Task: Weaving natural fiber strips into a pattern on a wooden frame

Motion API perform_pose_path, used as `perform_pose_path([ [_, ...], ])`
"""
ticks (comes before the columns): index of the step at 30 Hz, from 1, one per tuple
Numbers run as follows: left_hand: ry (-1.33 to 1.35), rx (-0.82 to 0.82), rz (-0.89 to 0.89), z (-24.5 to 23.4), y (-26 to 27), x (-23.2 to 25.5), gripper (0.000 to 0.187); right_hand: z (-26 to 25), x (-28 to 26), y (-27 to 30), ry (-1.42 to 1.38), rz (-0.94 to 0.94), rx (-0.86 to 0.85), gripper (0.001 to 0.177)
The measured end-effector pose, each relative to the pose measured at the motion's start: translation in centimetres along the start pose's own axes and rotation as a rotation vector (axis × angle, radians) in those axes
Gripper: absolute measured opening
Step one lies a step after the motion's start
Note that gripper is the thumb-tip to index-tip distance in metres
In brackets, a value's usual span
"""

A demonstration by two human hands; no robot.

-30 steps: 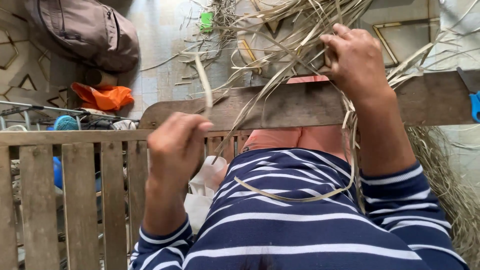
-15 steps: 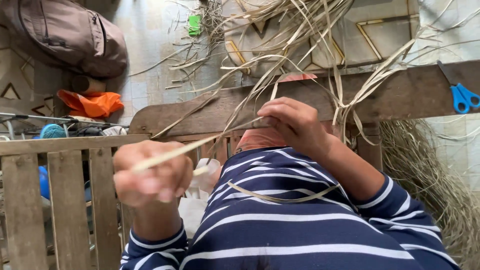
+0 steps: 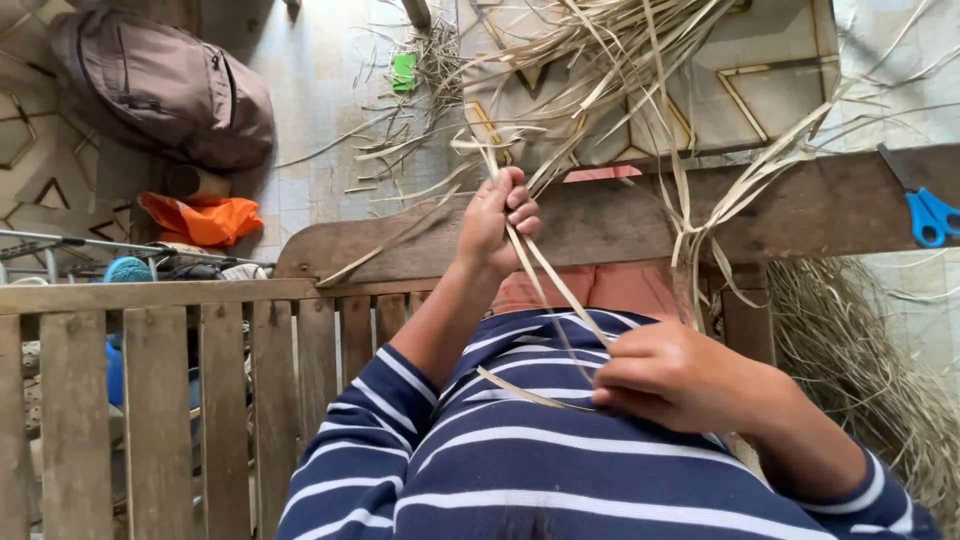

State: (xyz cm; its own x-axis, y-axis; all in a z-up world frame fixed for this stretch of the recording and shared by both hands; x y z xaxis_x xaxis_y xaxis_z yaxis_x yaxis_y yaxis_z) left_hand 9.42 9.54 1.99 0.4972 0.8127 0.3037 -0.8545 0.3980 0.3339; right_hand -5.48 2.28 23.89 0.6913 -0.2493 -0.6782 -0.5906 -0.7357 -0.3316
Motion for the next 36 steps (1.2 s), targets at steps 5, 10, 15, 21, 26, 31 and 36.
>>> perform_pose_path([
  [5,-0.166,0.041,0.124,1.2,-0.5,0.8,0.023,-2.1,0.8,4.3,0.120,0.164,0.036,0.011],
  [10,-0.185,-0.067,0.090,2.5,-0.6,-0.5,0.022,-2.5,1.8,6.9,0.103,0.290,-0.009,0.011],
  [15,-0.124,-0.153,0.036,3.2,-0.5,-0.5,0.022,-2.3,3.8,9.7,0.069,0.408,-0.013,0.013],
  [21,-0.184,-0.136,0.051,4.0,-0.1,1.1,0.033,-1.9,5.8,11.5,0.066,0.554,-0.027,0.015],
  [26,-0.507,0.011,-0.054,1.9,0.1,1.0,0.050,-1.4,8.2,14.3,-0.047,0.767,0.050,0.016],
  [31,-0.605,0.070,-0.187,2.1,2.1,0.4,0.033,-1.4,13.1,21.5,-0.804,0.874,1.043,0.004],
  [36,-0.698,0.018,-0.274,3.4,4.9,0.2,0.018,-0.5,16.0,25.2,-0.939,0.844,1.323,0.007],
])
Point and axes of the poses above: each hand's wrist, its own y-axis away from the middle knuckle, its own z-axis out of the palm, x = y × z, the point moved 9 cm from there along -y, towards the middle knuckle, and after that the axes turned 3 degrees about y, right-handed, at the moved point
